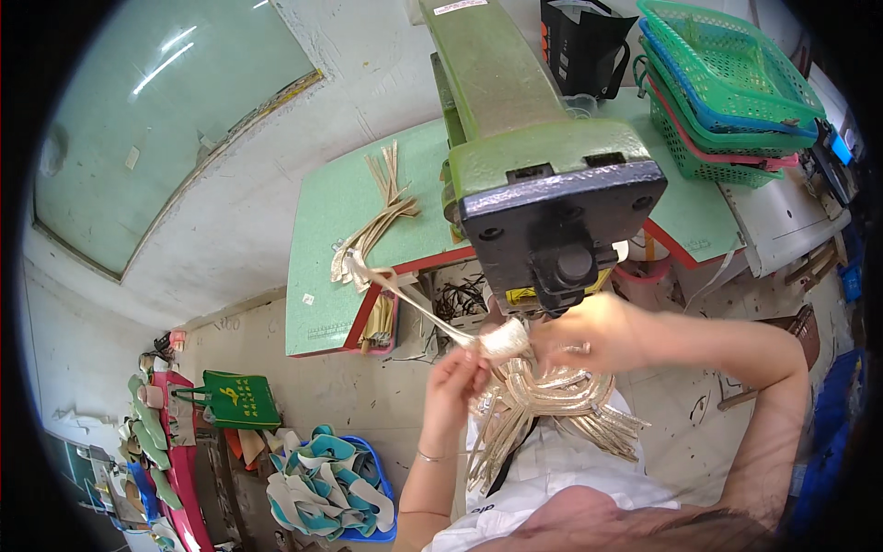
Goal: The person feeds gold-colored cords into a green machine, pressing a lever to process each cord. They handle the cords one at a time, placing the processed items on the table to the left.
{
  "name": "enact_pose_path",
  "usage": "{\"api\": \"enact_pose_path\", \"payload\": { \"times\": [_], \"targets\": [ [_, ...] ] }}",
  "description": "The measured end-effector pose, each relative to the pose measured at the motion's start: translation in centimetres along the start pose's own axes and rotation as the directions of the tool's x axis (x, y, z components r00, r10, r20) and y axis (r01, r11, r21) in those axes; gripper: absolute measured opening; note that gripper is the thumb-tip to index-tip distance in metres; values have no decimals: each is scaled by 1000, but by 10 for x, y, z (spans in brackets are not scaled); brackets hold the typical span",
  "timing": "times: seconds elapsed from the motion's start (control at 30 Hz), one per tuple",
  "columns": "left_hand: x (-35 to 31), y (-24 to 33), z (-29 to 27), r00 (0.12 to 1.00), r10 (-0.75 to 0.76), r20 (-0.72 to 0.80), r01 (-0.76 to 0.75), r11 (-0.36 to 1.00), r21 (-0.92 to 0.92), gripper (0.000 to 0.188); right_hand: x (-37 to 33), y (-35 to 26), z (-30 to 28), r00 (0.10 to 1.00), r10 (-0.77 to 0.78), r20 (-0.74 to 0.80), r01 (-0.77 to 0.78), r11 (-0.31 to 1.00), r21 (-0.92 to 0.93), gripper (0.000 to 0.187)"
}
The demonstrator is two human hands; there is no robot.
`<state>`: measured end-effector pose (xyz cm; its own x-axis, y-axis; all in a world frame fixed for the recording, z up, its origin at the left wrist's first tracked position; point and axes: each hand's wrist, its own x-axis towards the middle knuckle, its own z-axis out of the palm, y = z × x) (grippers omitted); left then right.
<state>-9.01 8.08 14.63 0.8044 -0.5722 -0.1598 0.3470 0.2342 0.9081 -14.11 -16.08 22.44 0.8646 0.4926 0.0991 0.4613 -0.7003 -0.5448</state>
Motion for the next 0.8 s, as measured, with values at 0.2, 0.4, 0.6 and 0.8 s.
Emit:
{"api": "enact_pose_path", "payload": {
  "times": [0.2, 0.4, 0.6, 0.8],
  "targets": [
    [-16, 10, 43, 913, -174, 369, 117, 978, 173, 23, -9, -22, 28, 871, -210, -444, 262, 963, 58, 24],
    [7, 25, 55, 962, 128, 240, -215, 898, 384, 16, -21, -17, -15, 923, 357, 144, -375, 748, 548, 24],
    [23, 15, 66, 993, 80, 84, -98, 965, 241, 25, -35, -10, -26, 730, 599, 328, -289, -164, 943, 48],
    [25, 21, 75, 999, 39, 36, -45, 984, 174, 28, -43, -9, -19, 766, 614, 190, -298, 77, 951, 36]
  ]
}}
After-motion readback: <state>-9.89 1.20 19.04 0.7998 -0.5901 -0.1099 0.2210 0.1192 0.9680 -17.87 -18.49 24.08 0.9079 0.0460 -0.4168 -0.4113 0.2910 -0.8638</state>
